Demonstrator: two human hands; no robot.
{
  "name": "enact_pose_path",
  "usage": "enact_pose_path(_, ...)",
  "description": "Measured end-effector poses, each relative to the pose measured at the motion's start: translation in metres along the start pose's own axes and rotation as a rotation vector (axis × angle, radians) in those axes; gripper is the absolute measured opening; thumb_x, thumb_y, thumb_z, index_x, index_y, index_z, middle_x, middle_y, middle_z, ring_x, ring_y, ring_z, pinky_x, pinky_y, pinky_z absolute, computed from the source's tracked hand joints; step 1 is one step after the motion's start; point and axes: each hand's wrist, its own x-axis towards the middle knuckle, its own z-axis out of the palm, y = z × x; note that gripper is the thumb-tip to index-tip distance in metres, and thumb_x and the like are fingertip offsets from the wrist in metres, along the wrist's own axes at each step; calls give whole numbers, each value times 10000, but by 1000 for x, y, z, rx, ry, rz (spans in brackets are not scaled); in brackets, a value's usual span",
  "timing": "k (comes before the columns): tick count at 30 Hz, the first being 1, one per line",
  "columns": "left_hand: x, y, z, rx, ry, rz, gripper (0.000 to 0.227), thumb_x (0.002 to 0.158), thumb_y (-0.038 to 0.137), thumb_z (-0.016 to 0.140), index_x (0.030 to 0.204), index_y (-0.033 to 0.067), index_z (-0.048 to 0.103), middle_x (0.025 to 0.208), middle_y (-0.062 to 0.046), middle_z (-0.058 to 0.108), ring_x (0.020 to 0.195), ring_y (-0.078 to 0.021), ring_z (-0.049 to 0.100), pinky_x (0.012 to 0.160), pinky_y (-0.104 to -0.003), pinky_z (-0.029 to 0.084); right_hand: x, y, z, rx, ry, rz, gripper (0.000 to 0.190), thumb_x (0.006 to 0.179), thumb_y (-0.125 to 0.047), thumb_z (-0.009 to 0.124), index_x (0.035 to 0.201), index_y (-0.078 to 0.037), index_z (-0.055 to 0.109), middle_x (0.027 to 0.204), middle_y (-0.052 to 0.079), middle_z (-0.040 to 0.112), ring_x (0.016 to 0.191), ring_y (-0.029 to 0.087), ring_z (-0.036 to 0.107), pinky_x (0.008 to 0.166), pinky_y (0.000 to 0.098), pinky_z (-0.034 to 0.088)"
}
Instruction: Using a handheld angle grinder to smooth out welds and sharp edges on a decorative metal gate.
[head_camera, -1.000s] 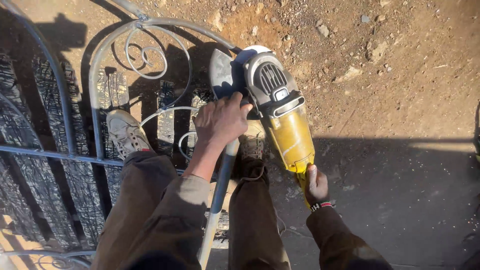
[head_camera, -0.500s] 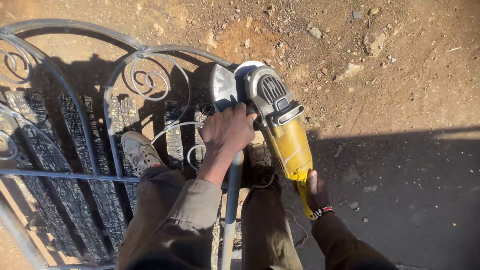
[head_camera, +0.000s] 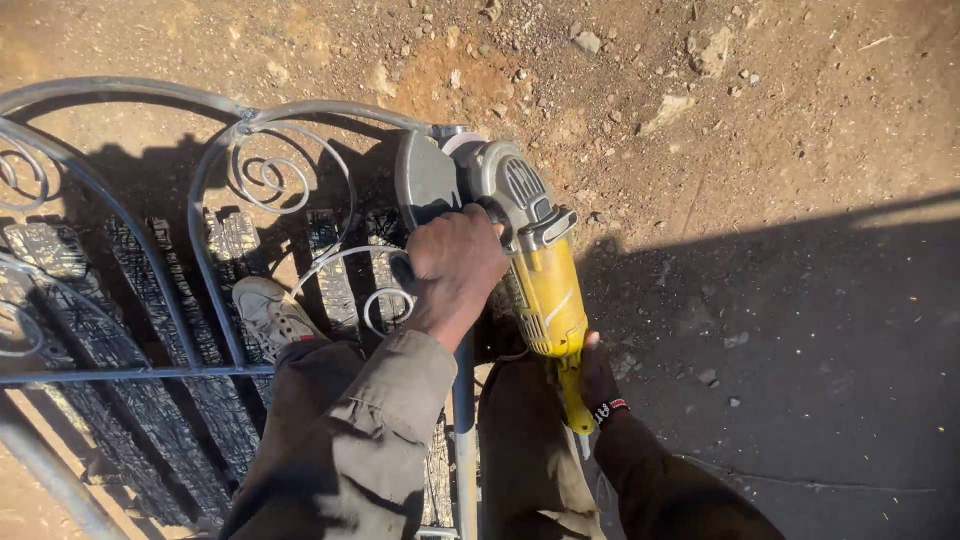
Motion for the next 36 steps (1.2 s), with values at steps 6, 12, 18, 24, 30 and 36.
enact_pose_path(6,-24,15,1,116,37,-1,394,987,450,592,890,84,698,620,-107,636,640,-321,720,591,-420,489,-6,20,-5,71,-117,-20,947,1063,-597,22,1089,-6,762,1042,264,770,1076,370,711,1115,507,444)
enact_pose_path(12,12,18,-6,110,70,20,397,980,442,575,887,76,696,672,-110,674,667,-359,713,593,-470,464,28,60,13,71,-77,226,1038,967,-801,95,1363,26,581,1334,309,582,1272,432,482,1086,521,339)
enact_pose_path(18,-19,50,21,213,-132,-117,340,952,403,598,850,102,721,682,-63,698,674,-296,726,570,-417,429,24,79,5,507,-227,249,837,1037,-628,198,1078,82,641,902,386,717,719,495,726,522,592,642)
enact_pose_path(24,40,30,2,92,-85,-20,387,998,376,503,925,72,731,753,-90,741,739,-327,744,600,-431,438,59,7,-10,-77,-150,229,1135,898,-873,4,1576,-52,398,1570,274,417,1484,402,338,1277,524,231)
enact_pose_path(30,-32,-30,-38,-305,-237,-65,600,1056,503,369,1363,36,587,1056,-271,727,909,-469,736,687,-547,543,32,24,-68,-273,-12,-18,807,1042,-661,322,1041,6,776,910,269,747,1051,436,695,986,567,491)
enact_pose_path(36,-71,-50,-19,-616,-282,-175,643,1088,472,258,1456,5,502,1103,-305,693,915,-466,735,680,-538,582,24,-73,-144,-659,-94,-35,875,996,-757,303,731,-51,747,703,172,777,815,385,756,835,485,558)
